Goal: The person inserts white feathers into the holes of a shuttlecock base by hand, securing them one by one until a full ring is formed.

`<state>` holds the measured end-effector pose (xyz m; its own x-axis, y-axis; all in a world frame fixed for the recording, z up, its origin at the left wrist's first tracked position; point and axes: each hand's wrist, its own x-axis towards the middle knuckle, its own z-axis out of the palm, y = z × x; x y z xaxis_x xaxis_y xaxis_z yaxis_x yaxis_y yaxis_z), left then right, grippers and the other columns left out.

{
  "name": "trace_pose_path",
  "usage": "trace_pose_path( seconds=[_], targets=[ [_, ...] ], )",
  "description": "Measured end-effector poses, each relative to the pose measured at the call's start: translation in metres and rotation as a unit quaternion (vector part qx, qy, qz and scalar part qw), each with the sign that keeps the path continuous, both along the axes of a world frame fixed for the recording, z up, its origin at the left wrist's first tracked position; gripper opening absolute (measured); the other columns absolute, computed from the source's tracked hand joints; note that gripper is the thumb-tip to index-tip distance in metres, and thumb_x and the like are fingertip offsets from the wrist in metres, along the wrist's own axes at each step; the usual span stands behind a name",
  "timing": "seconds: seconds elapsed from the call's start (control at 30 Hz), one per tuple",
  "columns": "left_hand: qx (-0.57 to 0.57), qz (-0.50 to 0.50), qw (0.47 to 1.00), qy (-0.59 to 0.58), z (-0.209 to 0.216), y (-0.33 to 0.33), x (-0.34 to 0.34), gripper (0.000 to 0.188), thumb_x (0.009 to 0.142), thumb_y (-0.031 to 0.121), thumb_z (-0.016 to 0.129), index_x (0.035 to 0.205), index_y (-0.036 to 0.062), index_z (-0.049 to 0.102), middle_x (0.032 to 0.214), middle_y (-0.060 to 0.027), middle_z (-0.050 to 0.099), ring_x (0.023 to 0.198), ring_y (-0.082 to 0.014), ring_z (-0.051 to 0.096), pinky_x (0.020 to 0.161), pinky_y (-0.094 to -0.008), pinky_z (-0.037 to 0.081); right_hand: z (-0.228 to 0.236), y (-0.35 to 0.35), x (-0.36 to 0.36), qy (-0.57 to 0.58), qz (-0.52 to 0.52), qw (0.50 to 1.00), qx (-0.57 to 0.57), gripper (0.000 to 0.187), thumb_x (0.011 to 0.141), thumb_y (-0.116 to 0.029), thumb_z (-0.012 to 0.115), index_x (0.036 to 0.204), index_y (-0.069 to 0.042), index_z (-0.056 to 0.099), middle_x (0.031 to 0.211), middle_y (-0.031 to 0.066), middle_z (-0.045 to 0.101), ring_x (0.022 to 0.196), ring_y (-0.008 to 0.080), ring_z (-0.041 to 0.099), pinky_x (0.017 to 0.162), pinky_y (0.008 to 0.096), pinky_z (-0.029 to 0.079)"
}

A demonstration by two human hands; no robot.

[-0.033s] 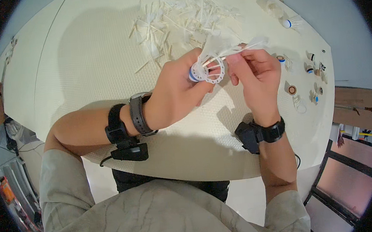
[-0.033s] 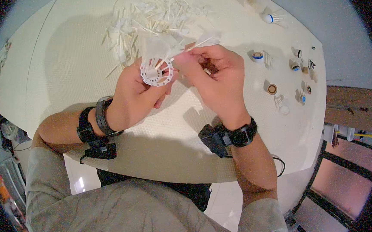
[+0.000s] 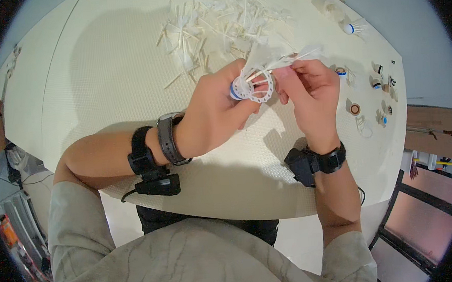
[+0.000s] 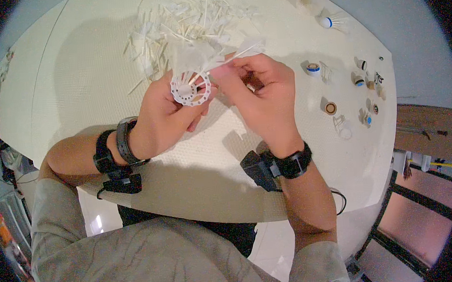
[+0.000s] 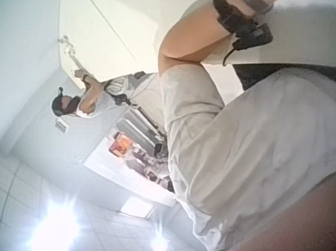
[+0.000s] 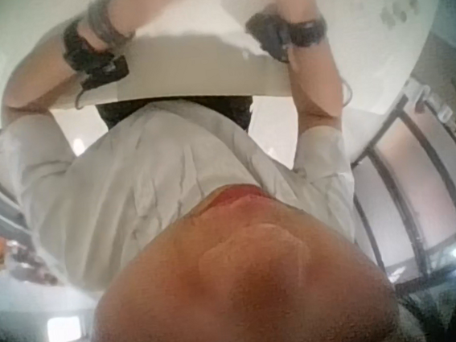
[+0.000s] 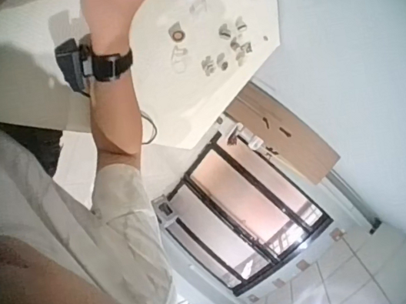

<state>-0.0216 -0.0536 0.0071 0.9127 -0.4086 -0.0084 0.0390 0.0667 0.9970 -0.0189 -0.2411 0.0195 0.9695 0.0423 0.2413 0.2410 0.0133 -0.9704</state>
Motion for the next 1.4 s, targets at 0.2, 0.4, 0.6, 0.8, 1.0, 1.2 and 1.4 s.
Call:
trace_pose_path(
  seconds=[0.2,0.4,0.6,0.8,1.0,1.2,1.4],
  targets=[
    [-0.015,-0.011,1.000,0.005,-0.0032,0.0044,-0.0009,0.012,0.096,0.012,0.066,0.102,0.0041,0.059,0.072,-0.0009,0.060,0.054,-0.0062,0.050,0.046,-0.0227,0.039,0.0042,0.0012,-0.0002,0.057,0.026,0.995,0.073,0.009,0.091,-0.003,0.071,0.097,0.004,0.068,0.075,0.0054,0.068,0.061,0.0065,0.058,0.052,0.0213,0.044],
    [0.006,-0.021,1.000,0.008,-0.0027,0.0035,-0.0005,0.013,0.098,0.013,0.064,0.106,0.0045,0.058,0.074,-0.0009,0.060,0.056,-0.0058,0.051,0.048,-0.0221,0.040,0.0036,0.0025,-0.0006,0.063,0.029,0.995,0.069,0.009,0.091,-0.003,0.072,0.095,0.004,0.068,0.073,0.0050,0.067,0.060,0.0066,0.058,0.052,0.0210,0.043],
    [0.009,-0.030,1.000,0.003,-0.0030,0.0043,0.0008,0.018,0.098,0.013,0.062,0.113,0.0047,0.056,0.077,-0.0014,0.059,0.057,-0.0060,0.052,0.049,-0.0219,0.041,0.0046,0.0025,0.0002,0.075,0.012,0.996,0.048,0.009,0.090,-0.004,0.073,0.094,0.002,0.069,0.073,0.0029,0.067,0.062,0.0055,0.059,0.053,0.0198,0.043],
    [0.010,-0.003,1.000,-0.012,-0.0025,0.0021,0.0012,0.017,0.088,0.003,0.060,0.104,-0.0009,0.055,0.066,-0.0049,0.061,0.054,-0.0080,0.056,0.049,-0.0251,0.044,0.0021,-0.0052,0.0030,-0.091,-0.008,0.981,-0.168,0.011,0.088,-0.009,0.076,0.093,-0.002,0.071,0.071,-0.0018,0.065,0.061,0.0030,0.051,0.053,0.0179,0.037],
    [0.036,-0.034,0.999,-0.007,-0.0034,0.0044,0.0017,0.019,0.099,0.012,0.060,0.115,0.0041,0.055,0.077,-0.0017,0.059,0.057,-0.0062,0.052,0.049,-0.0225,0.042,0.0099,-0.0027,-0.0004,-0.063,-0.037,0.992,-0.107,0.010,0.090,-0.010,0.071,0.092,-0.002,0.066,0.068,-0.0020,0.060,0.060,0.0024,0.047,0.053,0.0186,0.035],
    [0.062,-0.026,0.997,-0.045,-0.0065,0.0034,0.0016,0.018,0.099,0.012,0.060,0.116,0.0041,0.056,0.078,-0.0017,0.060,0.057,-0.0058,0.051,0.049,-0.0223,0.042,0.0082,-0.0026,-0.0030,-0.100,-0.103,0.981,-0.130,0.010,0.092,-0.008,0.068,0.087,-0.002,0.062,0.065,-0.0009,0.058,0.058,0.0028,0.046,0.052,0.0191,0.036],
    [0.050,0.000,0.997,-0.059,-0.0053,0.0010,0.0028,0.020,0.087,0.009,0.065,0.102,-0.0006,0.056,0.067,-0.0083,0.058,0.058,-0.0102,0.052,0.053,-0.0272,0.043,0.0077,-0.0017,0.0010,-0.199,-0.087,0.954,-0.206,0.015,0.090,-0.005,0.069,0.077,-0.003,0.061,0.060,0.0026,0.054,0.051,0.0070,0.047,0.048,0.0229,0.035]
  ],
)
